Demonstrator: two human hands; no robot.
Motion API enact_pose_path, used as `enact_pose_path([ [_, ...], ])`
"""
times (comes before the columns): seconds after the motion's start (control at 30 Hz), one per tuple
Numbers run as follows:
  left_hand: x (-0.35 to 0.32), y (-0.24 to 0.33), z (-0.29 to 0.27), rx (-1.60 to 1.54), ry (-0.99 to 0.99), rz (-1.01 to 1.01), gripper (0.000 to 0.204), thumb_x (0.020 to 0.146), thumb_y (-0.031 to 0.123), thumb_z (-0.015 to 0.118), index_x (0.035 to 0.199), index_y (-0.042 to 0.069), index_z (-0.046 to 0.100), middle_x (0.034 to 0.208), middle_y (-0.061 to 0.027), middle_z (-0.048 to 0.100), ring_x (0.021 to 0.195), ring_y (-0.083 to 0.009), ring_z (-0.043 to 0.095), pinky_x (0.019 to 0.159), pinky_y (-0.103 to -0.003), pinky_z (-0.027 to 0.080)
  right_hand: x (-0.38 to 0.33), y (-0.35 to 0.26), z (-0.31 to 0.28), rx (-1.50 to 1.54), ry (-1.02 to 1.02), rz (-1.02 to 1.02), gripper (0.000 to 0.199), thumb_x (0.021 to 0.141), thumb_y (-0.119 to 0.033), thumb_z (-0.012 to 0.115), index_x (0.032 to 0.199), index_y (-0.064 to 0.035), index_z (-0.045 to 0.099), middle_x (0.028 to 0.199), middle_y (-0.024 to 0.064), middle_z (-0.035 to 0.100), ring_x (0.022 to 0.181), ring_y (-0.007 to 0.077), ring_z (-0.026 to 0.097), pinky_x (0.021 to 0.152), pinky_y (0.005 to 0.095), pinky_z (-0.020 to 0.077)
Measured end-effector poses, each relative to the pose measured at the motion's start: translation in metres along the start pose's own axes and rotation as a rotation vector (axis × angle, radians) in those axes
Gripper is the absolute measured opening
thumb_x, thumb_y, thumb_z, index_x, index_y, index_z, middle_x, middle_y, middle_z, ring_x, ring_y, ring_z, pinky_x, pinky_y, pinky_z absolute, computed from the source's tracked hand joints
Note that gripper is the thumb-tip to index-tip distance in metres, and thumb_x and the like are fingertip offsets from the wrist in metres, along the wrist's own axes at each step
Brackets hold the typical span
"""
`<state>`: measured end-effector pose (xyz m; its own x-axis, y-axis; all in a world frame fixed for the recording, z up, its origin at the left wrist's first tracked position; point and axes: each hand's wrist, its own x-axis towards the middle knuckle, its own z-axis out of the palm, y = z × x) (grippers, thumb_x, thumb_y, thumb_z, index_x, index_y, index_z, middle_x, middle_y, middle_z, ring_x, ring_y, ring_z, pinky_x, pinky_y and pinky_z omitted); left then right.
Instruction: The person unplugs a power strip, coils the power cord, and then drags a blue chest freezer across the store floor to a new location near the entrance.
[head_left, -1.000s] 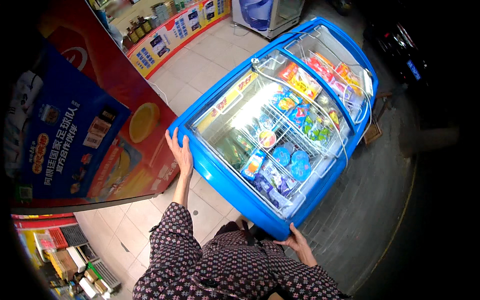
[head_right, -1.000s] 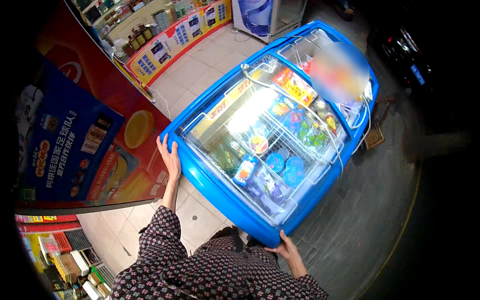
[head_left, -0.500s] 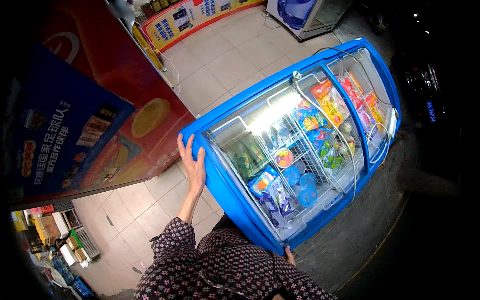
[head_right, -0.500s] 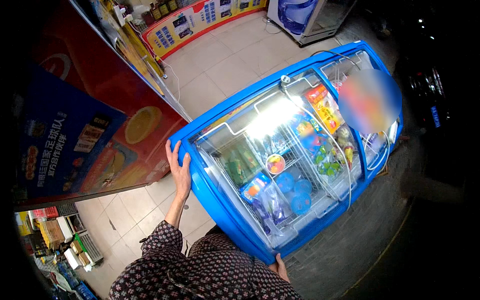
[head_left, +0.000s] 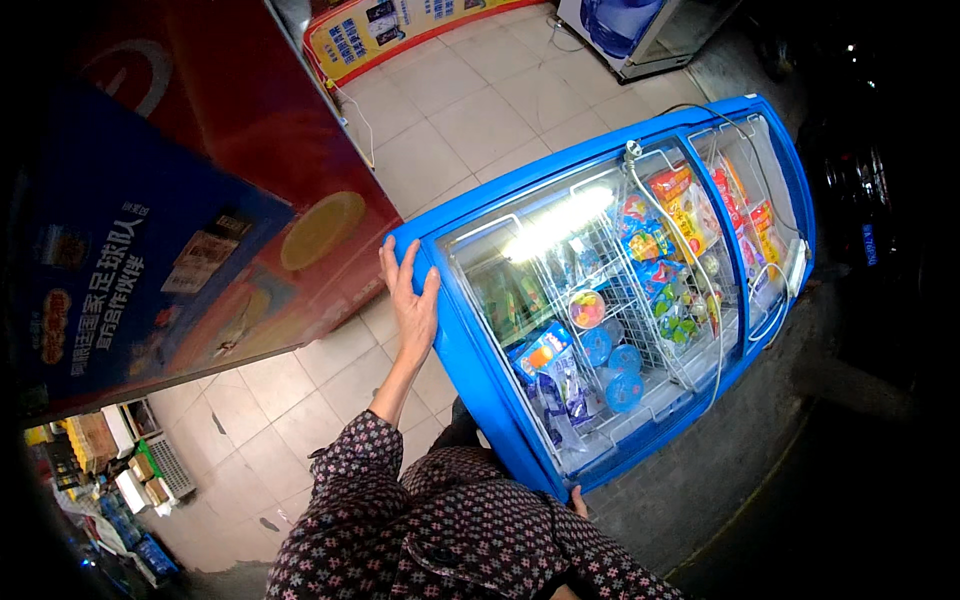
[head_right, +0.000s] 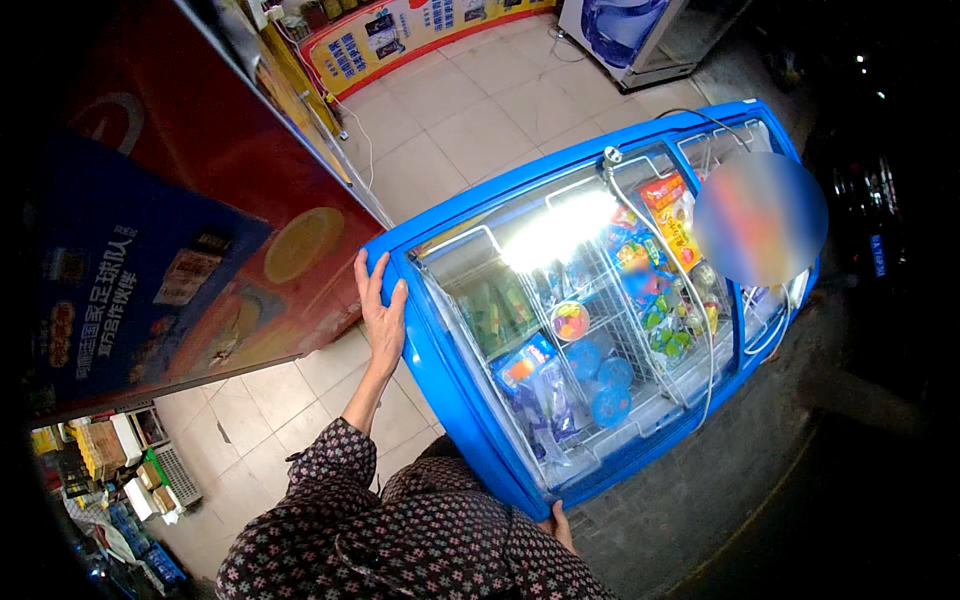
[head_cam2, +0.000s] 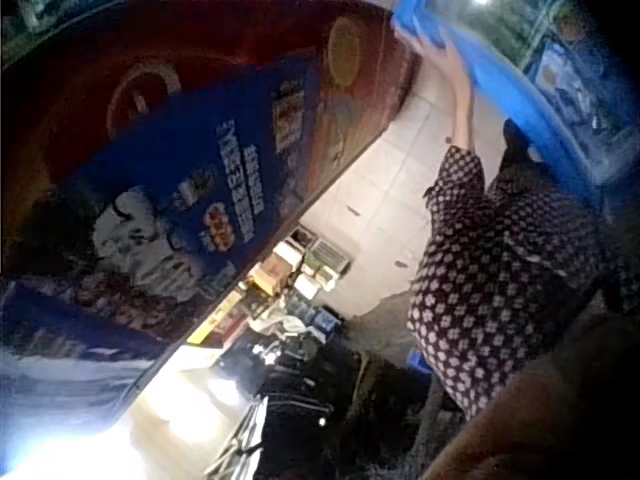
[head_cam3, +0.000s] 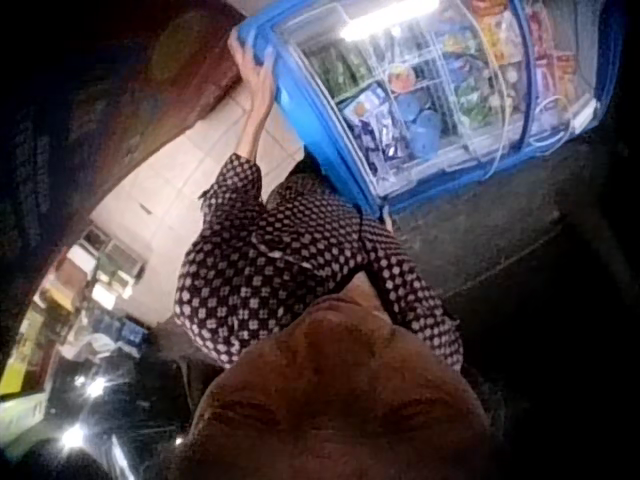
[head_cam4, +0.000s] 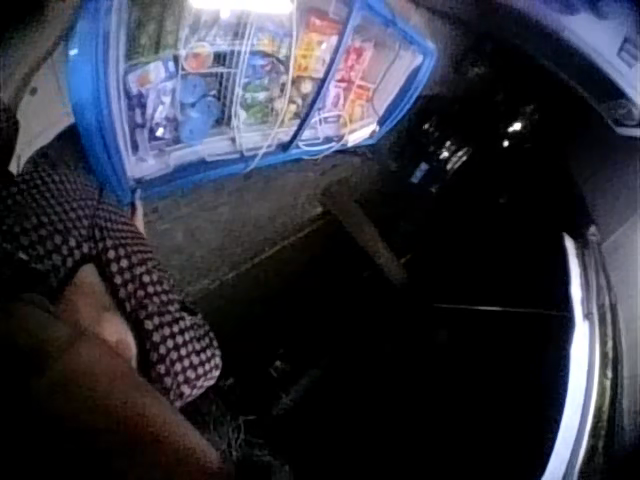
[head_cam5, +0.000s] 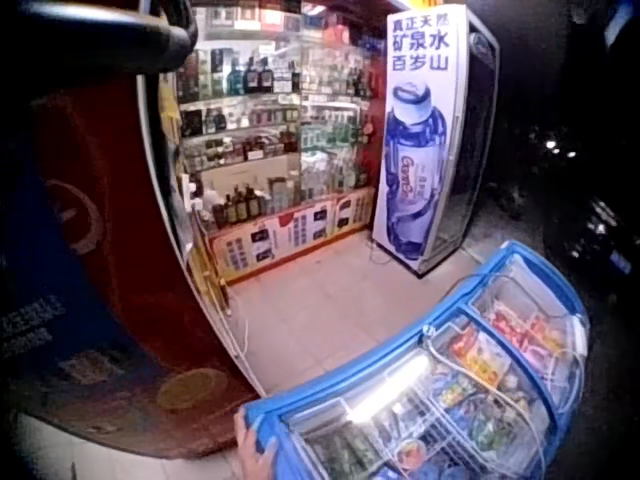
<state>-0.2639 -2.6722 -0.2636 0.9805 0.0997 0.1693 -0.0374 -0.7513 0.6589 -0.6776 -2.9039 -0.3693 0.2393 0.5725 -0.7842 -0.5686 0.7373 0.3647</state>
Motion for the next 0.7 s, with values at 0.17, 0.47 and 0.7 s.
enact_pose_path([
  [0.17,-0.007,-0.001,-0.011,-0.029,-0.007,-0.035,0.044,0.088,0.018,0.057,0.130,0.008,0.049,0.152,-0.0122,0.016,0.141,-0.0324,0.007,0.112,-0.046,0.012,-0.018,0.019,0.008,-0.041,0.079,-0.021,0.087,0.085,-0.060,0.051,0.139,0.0023,0.025,0.139,0.0188,0.039,0.124,0.0311,0.041,0.105,0.0464,0.0327],
  [0.47,-0.015,-0.013,-0.018,-0.053,0.016,-0.050,0.045,0.086,0.018,0.058,0.129,0.006,0.049,0.151,-0.0140,0.018,0.140,-0.0342,0.010,0.113,-0.044,0.013,-0.022,0.029,-0.014,-0.157,0.154,0.023,0.080,0.086,-0.059,0.050,0.135,0.0032,0.035,0.134,0.0164,0.046,0.118,0.0289,0.048,0.100,0.0433,0.0381],
  [0.7,-0.013,-0.018,-0.020,-0.065,0.062,-0.003,0.044,0.085,0.018,0.060,0.127,0.006,0.051,0.150,-0.0148,0.021,0.139,-0.0346,0.014,0.112,-0.045,0.016,-0.030,0.039,-0.002,-0.171,0.045,0.005,0.081,0.086,-0.061,0.047,0.135,0.0018,0.034,0.133,0.0166,0.047,0.118,0.0294,0.048,0.100,0.0444,0.0380],
])
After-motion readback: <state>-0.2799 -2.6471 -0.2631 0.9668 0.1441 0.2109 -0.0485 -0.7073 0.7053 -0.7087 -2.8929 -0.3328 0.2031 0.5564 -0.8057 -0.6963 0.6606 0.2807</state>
